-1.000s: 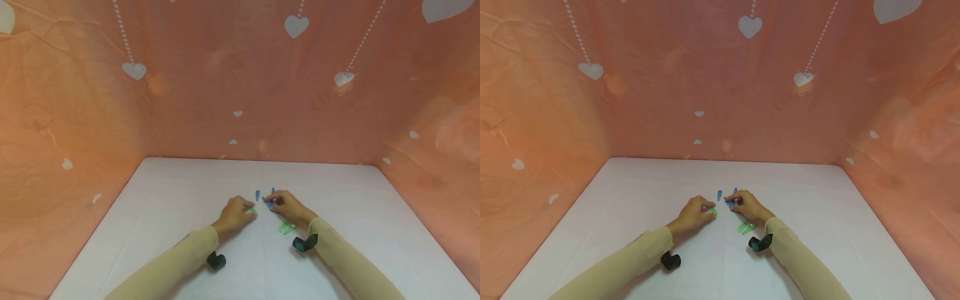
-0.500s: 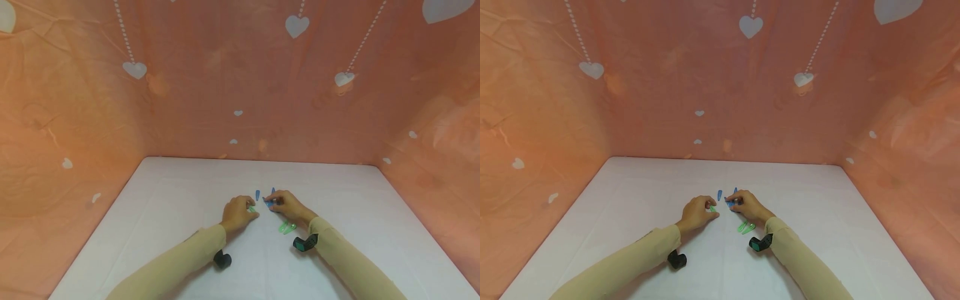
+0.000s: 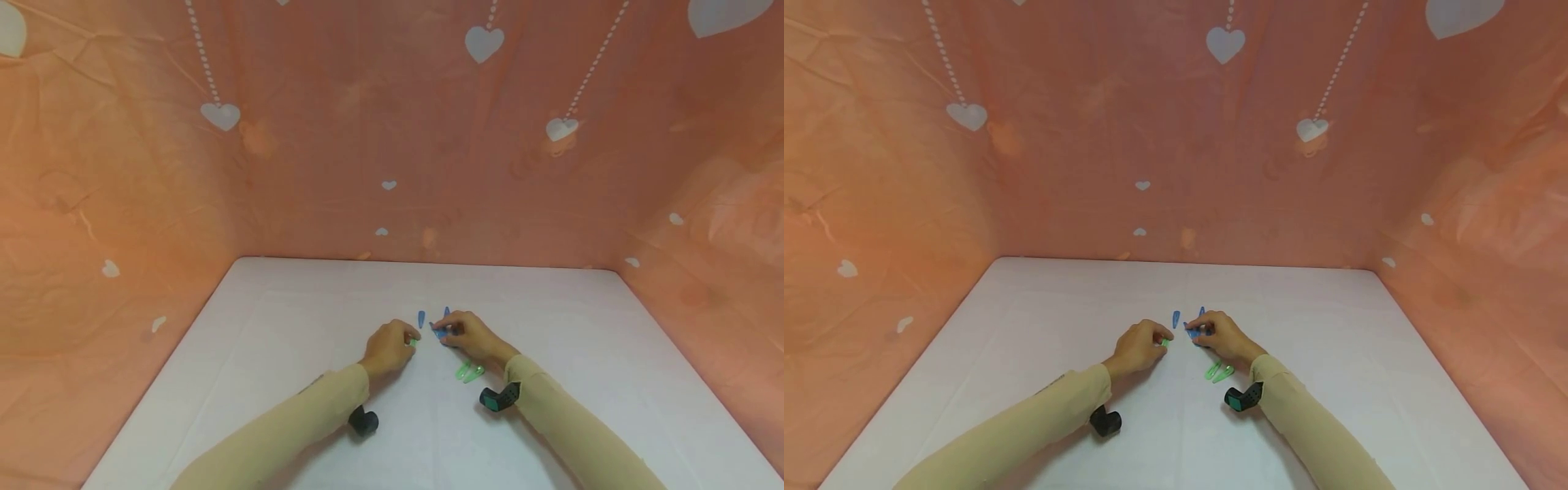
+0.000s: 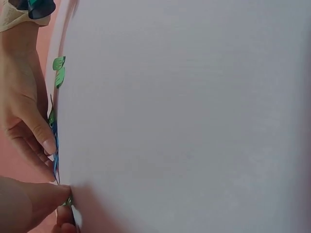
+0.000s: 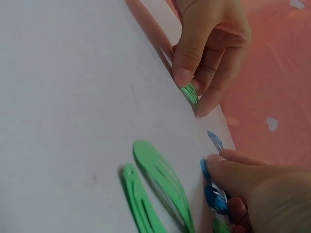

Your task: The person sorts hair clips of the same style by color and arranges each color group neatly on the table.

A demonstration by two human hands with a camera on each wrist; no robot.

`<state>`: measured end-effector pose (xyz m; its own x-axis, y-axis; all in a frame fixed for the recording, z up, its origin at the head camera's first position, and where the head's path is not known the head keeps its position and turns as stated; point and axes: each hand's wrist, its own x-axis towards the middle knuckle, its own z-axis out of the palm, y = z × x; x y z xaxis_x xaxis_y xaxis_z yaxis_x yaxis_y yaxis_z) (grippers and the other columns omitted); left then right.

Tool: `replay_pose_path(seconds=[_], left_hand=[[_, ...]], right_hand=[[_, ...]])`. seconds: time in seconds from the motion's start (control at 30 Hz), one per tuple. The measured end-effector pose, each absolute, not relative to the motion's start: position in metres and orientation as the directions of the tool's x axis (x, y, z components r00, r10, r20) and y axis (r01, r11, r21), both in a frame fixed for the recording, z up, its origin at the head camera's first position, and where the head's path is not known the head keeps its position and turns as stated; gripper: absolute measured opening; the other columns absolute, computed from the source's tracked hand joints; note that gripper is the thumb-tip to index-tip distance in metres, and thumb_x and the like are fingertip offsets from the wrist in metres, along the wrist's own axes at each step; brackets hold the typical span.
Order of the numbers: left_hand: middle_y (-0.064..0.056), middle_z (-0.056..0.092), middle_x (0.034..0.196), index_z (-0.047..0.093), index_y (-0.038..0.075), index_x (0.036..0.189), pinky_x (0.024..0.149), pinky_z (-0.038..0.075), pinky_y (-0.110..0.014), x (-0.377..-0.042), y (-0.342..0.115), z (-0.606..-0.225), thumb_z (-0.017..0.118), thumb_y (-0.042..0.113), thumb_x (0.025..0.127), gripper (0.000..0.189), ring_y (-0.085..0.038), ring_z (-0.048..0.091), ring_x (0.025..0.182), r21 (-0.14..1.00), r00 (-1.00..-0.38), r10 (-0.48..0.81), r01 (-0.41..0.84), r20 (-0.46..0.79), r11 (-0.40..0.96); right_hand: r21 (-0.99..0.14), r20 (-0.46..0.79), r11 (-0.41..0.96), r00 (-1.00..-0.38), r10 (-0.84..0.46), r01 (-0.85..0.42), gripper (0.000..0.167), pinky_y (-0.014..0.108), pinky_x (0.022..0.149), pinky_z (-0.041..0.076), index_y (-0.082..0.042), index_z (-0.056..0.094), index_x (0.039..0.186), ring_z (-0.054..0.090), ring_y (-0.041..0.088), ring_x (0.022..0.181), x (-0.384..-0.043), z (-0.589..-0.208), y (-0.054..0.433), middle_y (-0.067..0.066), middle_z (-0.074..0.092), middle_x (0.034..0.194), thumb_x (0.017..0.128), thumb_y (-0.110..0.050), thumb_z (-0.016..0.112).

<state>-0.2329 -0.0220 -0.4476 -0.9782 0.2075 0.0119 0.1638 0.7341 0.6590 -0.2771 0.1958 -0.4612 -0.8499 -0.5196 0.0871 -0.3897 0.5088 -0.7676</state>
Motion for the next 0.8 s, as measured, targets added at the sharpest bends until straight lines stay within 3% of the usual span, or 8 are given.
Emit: replay_pose_path(seconds=[0.2,0.4,0.63,0.8], left_hand=[[-0.007,0.068,0.094,0.078,0.009,0.107,0.085,0.052,-0.041,-0.237,-0.026,-0.447,0.069,0.001,0.090,0.021,-0.020,0.059,0.088,0.722,-0.960,0.280,0.172,-0.031,0.670],[-0.011,0.071,0.111,0.078,0.008,0.109,0.097,0.051,-0.044,-0.244,-0.037,-0.449,0.063,-0.002,0.091,0.025,-0.020,0.057,0.097,0.804,-0.945,0.327,0.178,-0.021,0.567],[-0.006,0.064,0.097,0.075,0.006,0.116,0.078,0.048,-0.029,-0.247,-0.044,-0.443,0.064,-0.002,0.091,0.028,-0.018,0.055,0.089,0.869,-0.945,0.325,0.147,-0.018,0.473],[-0.006,0.063,0.096,0.075,0.006,0.115,0.071,0.047,-0.025,-0.247,-0.046,-0.442,0.067,0.001,0.093,0.024,-0.017,0.054,0.084,0.889,-0.951,0.308,0.135,-0.007,0.437]], right_hand=[[-0.763,0.103,0.499,-0.840,-0.533,-0.410,0.026,0.022,0.079,0.042,0.004,0.072,0.115,0.051,0.017,0.090,-0.277,-0.463,0.197,0.018,0.065,0.104,0.090,-0.001,0.071],[-0.742,0.121,0.506,-0.830,-0.544,-0.439,0.026,0.021,0.079,0.044,0.003,0.072,0.115,0.052,0.016,0.090,-0.277,-0.461,0.197,0.017,0.066,0.103,0.090,-0.001,0.071],[-0.754,0.084,0.520,-0.844,-0.530,-0.401,0.027,0.024,0.080,0.042,0.001,0.073,0.117,0.050,0.017,0.089,-0.276,-0.459,0.196,0.014,0.065,0.101,0.091,-0.002,0.070],[-0.750,0.077,0.529,-0.848,-0.525,-0.396,0.027,0.024,0.080,0.042,0.000,0.073,0.118,0.050,0.016,0.089,-0.277,-0.461,0.196,0.013,0.065,0.101,0.091,-0.002,0.071]])
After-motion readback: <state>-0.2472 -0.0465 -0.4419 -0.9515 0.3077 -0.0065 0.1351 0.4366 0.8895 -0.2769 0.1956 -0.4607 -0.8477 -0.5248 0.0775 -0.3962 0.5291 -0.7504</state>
